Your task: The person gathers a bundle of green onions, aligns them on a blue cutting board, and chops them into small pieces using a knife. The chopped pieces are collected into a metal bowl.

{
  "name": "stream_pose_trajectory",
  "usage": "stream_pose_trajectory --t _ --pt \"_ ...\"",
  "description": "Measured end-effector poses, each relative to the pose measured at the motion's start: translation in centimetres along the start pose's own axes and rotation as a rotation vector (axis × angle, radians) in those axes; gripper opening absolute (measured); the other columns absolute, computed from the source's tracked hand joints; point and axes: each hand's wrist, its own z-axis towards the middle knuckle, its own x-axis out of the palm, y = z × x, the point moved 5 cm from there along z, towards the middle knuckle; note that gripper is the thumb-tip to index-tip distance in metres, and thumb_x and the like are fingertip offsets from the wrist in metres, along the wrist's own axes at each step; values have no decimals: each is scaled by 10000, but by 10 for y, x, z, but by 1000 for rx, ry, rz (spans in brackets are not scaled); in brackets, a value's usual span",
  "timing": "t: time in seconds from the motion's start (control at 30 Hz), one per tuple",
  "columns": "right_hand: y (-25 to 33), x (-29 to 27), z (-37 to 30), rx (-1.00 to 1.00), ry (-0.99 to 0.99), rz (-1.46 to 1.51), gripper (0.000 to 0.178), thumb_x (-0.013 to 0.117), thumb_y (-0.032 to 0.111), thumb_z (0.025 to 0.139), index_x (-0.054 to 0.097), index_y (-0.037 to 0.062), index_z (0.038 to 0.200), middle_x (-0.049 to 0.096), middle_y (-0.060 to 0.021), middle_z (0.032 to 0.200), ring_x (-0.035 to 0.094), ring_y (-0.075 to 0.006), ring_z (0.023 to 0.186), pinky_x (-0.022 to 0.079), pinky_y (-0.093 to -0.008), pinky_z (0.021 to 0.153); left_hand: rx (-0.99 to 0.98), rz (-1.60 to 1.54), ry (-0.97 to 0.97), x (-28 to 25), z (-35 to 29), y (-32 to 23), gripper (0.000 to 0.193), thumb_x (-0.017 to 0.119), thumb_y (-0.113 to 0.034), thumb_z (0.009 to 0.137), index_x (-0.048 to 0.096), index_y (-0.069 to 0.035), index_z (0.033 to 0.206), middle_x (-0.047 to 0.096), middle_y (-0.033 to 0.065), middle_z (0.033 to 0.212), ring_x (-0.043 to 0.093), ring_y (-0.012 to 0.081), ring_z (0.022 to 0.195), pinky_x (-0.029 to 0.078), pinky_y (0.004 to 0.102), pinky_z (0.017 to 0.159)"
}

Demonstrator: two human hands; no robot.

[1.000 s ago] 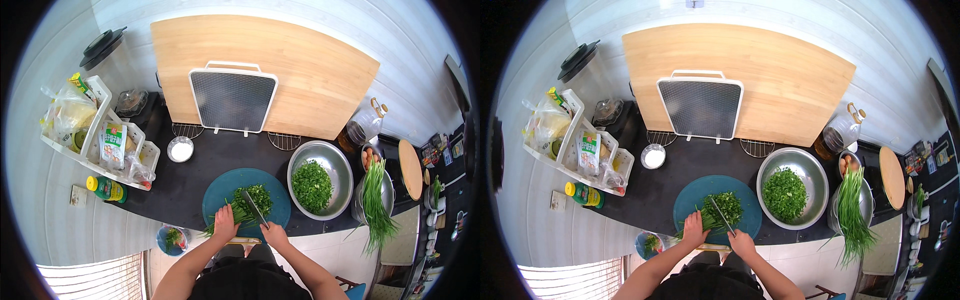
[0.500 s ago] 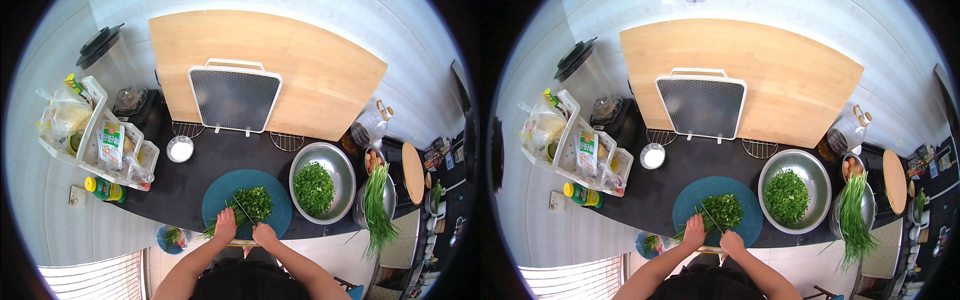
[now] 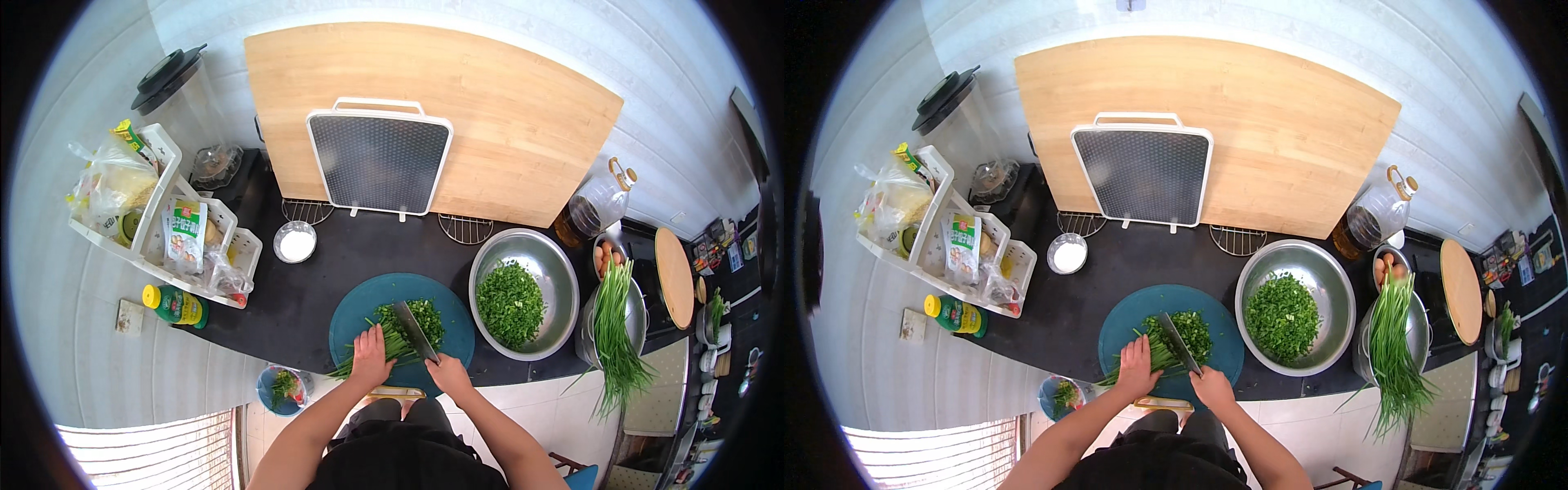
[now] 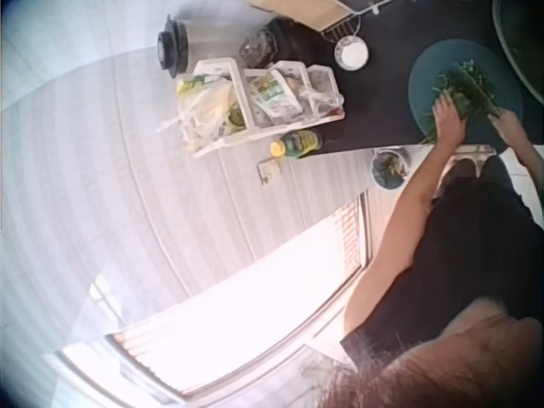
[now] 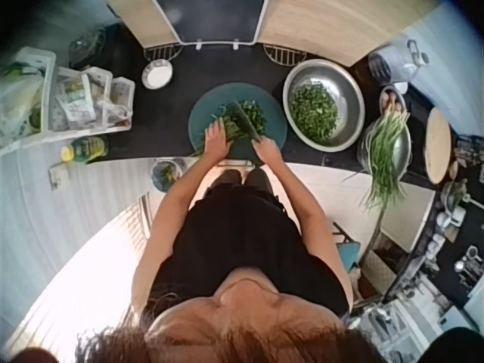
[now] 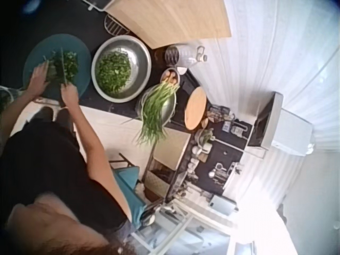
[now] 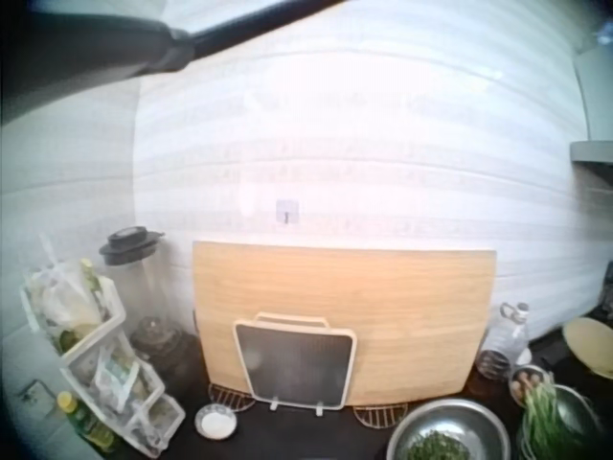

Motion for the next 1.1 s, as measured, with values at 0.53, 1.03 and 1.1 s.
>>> stream_pose_trajectory --t 0.53,1.03,1.1 --pt "-12 -16 -19 -33 -78 93 348 605 349 834 602 3 792 610 -223 703 604 -422 734 474 -451 641 185 -220 -428 -45 -6 4 109 696 -100 699 666 -97 804 557 76 1009 475 306 1039 346 443 897" --pt "-27 -19 -27 -11 -78 156 343 626 330 824 584 -7 778 596 -219 673 593 -417 702 459 -433 610 71 -111 -13 28 -20 -34 118 632 -166 783 564 -71 800 519 85 876 585 279 814 525 410 613" --pt "-29 -17 -28 -14 -77 152 346 625 330 825 578 -8 772 594 -219 670 592 -419 701 458 -434 613 44 -117 -4 36 -22 -34 107 630 -147 772 562 -66 793 524 90 874 586 281 813 522 403 607"
